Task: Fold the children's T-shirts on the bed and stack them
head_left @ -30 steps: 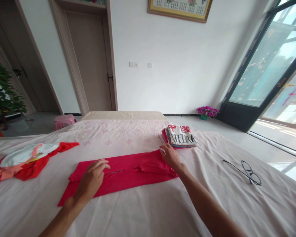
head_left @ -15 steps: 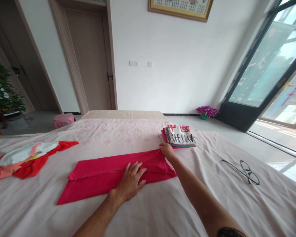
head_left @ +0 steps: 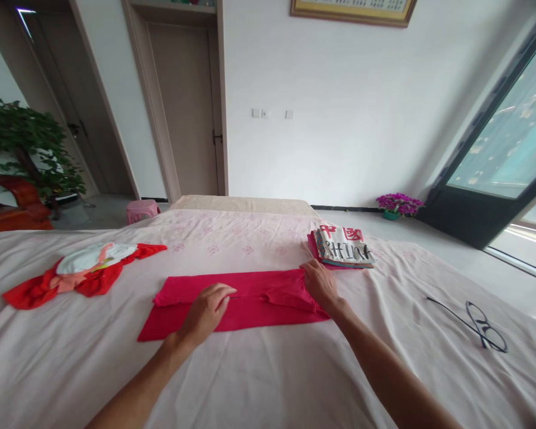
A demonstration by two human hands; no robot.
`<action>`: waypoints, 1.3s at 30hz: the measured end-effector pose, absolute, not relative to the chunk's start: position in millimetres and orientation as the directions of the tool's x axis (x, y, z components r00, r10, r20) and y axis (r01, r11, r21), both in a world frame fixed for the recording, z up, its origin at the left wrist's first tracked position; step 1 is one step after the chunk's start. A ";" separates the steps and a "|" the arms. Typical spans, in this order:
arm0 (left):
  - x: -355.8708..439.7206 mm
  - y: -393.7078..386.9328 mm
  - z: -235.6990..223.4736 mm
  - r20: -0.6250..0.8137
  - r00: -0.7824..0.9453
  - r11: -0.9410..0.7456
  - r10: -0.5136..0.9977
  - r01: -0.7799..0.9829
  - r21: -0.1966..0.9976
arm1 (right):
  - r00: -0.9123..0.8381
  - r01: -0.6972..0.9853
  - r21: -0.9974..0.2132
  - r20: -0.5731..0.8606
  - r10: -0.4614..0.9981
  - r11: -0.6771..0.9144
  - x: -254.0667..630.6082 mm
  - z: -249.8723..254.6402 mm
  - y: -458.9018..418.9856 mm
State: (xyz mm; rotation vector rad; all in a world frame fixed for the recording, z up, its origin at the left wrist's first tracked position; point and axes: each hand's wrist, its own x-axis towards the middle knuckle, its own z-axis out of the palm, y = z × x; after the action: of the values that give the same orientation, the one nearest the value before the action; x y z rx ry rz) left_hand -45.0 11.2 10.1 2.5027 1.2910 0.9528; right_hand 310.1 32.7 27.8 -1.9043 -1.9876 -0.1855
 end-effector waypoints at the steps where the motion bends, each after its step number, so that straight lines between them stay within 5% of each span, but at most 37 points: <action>1: -63.7 13.6 13.4 0.474 0.347 -0.550 0.809 0.732 0.403 | -0.071 0.966 -0.208 0.345 0.936 0.151 303.8 29.9 23.9; 5: -132.5 15.7 23.4 0.469 0.008 -0.177 0.883 0.931 0.319 | -0.341 0.858 -0.315 0.241 0.908 0.406 274.6 34.7 -8.4; 8: -163.2 10.8 23.2 0.379 -0.197 0.094 0.904 0.958 0.272 | -0.438 0.845 -0.226 0.228 0.870 0.485 259.1 33.7 -19.6; 11: -173.0 7.1 17.1 0.279 -0.260 0.186 0.925 0.946 0.265 | -0.422 0.870 -0.166 0.234 0.876 0.464 254.1 28.3 -17.4; 18: -171.2 12.7 1.1 0.152 -0.257 0.195 0.954 0.922 0.334 | -0.332 0.874 -0.245 0.327 0.885 0.419 262.7 15.8 -8.2; 27: -176.9 9.4 16.6 0.265 -0.322 0.216 0.909 0.907 0.363 | -0.311 0.806 -0.389 0.362 0.878 0.446 274.4 14.3 -12.2; 32: -184.0 9.7 9.8 0.046 -0.295 0.267 0.954 0.911 0.316 | -0.397 0.802 -0.369 0.256 0.881 0.469 280.3 17.5 -16.8; 36: -180.3 8.3 7.1 0.286 -0.251 0.200 0.925 0.960 0.195 | -0.370 0.789 -0.415 0.267 0.890 0.452 280.9 25.9 -22.0; 39: -167.6 11.3 4.1 0.489 -0.030 -0.081 0.872 0.976 0.204 | -0.408 0.782 -0.404 0.243 0.880 0.474 280.6 28.4 -25.6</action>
State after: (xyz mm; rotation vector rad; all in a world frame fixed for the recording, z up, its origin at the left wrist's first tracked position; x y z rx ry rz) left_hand -167.6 11.3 4.1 2.3169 2.2532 0.8615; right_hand 280.6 -25.6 28.4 -1.3869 -2.3055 0.3162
